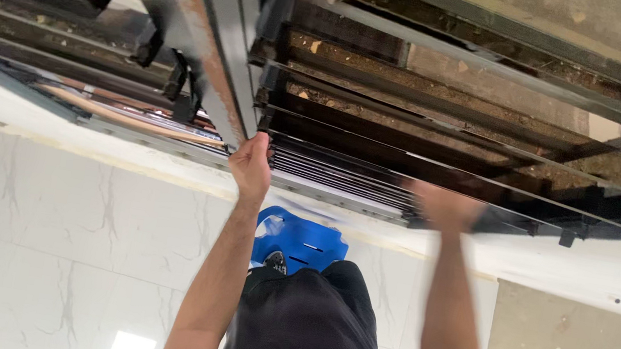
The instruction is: The person cleans a set of metal window louvers and frame by hand using a dark cloth, wiping across the metal slats and frame pieces sequentially.
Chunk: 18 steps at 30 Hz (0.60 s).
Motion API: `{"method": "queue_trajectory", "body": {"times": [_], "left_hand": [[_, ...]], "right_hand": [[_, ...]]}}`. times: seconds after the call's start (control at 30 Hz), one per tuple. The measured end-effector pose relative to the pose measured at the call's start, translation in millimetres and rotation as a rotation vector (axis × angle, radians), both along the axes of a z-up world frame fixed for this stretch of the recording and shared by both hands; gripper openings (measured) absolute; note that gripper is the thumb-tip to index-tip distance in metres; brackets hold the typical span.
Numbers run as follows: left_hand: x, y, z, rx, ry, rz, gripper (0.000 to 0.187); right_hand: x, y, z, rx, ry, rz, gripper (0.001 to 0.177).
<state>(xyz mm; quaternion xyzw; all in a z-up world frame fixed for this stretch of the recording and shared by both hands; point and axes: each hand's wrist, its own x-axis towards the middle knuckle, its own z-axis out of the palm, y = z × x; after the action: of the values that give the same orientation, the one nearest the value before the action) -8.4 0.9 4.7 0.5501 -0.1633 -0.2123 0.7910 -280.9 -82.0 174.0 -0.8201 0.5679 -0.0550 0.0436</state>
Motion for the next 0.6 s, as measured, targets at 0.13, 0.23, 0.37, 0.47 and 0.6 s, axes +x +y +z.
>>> {"method": "queue_trajectory", "body": {"times": [0.13, 0.23, 0.37, 0.47, 0.6], "left_hand": [[9.1, 9.6, 4.7, 0.263, -0.165, 0.013, 0.031], [17.6, 16.4, 8.7, 0.095, -0.165, -0.085, 0.027], [19.4, 16.4, 18.3, 0.111, -0.271, -0.041, 0.023], [15.2, 18.0, 29.5, 0.191, 0.000, -0.021, 0.020], [11.0, 17.8, 43.6, 0.134, -0.187, 0.009, 0.022]], "right_hand": [[117.4, 32.8, 3.1, 0.122, -0.082, 0.280, 0.049], [137.9, 35.0, 12.7, 0.146, -0.131, 0.386, 0.048], [59.7, 9.5, 8.6, 0.080, -0.144, 0.330, 0.048], [-53.6, -24.9, 11.3, 0.003, -0.075, 0.146, 0.047], [-148.0, -51.2, 28.5, -0.125, -0.001, -0.036, 0.047]]}}
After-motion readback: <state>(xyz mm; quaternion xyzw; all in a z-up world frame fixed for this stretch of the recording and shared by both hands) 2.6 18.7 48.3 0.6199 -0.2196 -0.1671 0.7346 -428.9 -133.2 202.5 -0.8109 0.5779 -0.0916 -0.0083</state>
